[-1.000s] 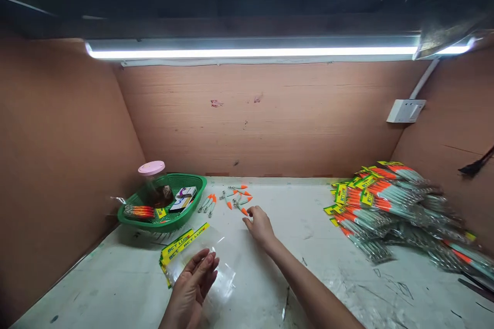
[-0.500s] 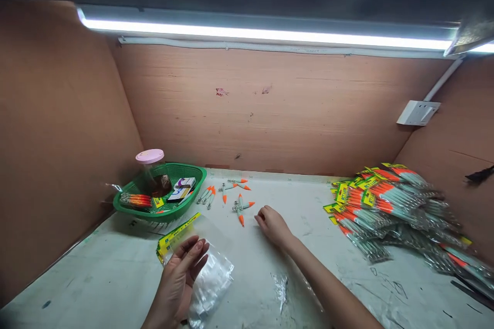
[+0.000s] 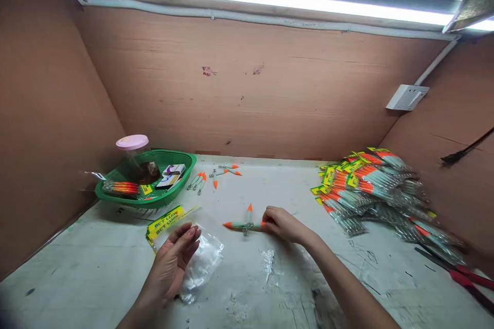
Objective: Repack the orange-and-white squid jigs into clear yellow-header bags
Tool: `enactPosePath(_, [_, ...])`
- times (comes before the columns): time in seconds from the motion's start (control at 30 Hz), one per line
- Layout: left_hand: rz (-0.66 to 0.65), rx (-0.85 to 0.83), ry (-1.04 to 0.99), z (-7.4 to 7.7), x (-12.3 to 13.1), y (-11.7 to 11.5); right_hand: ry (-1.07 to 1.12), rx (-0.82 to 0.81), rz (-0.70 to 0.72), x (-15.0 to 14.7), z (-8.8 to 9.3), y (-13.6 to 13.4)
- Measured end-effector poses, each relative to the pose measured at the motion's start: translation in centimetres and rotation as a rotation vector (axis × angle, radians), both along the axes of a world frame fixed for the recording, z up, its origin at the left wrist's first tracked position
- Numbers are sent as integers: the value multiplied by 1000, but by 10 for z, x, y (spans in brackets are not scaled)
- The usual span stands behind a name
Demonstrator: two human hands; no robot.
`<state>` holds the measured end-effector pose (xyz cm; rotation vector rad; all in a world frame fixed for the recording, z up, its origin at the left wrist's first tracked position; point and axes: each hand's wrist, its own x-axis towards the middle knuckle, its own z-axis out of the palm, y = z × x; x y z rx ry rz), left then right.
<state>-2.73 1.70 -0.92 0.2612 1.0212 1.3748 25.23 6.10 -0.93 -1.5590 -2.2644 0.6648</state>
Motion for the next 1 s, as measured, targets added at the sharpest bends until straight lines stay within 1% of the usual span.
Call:
enactPosePath(0.07, [-30,-22,9,0,3,-2,51,-19,4,16,0,-15])
enactPosePath(0.13, [-59,-36,17,-2,5,-3,102,-31,-12,25,-2,-25])
enactPosePath(0.27, [-74,-55,25,-4,6,-4,199,-58,-62,34,-9,-33])
enactPosePath(0.43, [-76,-76,34,-1,8,-3,239,-3,-217,42,-21,-28])
enactPosePath(0.53, [-79,-86,38,0,9,-3,202,76,-320,43,-18,-34])
enactPosePath(0.6, [-75,-91,41,0,8,-2,177,120,-343,42,-9,-55])
enactPosePath(0.63, [-73,-91,42,0,8,-1,165,111,-311,41,-3,-70])
enactPosePath(0.67, [-74,-90,45,0,8,-1,156,77,-258,40,3,-89])
enactPosePath(0.7, [-79,-87,47,0,8,-1,148,8,-163,39,8,-109])
enactPosePath(0.73, [-89,-85,51,0,8,-1,131,-107,-11,37,11,-129])
enactPosePath(0.77, [-103,-86,55,0,9,-2,118,-178,50,34,11,-148])
enactPosePath(0.83, [-144,-94,63,-1,12,-4,115,-212,78,28,5,-179])
enactPosePath(0.9, [-192,-102,68,-4,15,-9,146,-123,28,21,-9,-200])
enactPosePath(1.0, [-252,-106,74,-8,20,-16,196,28,-47,11,-28,-215])
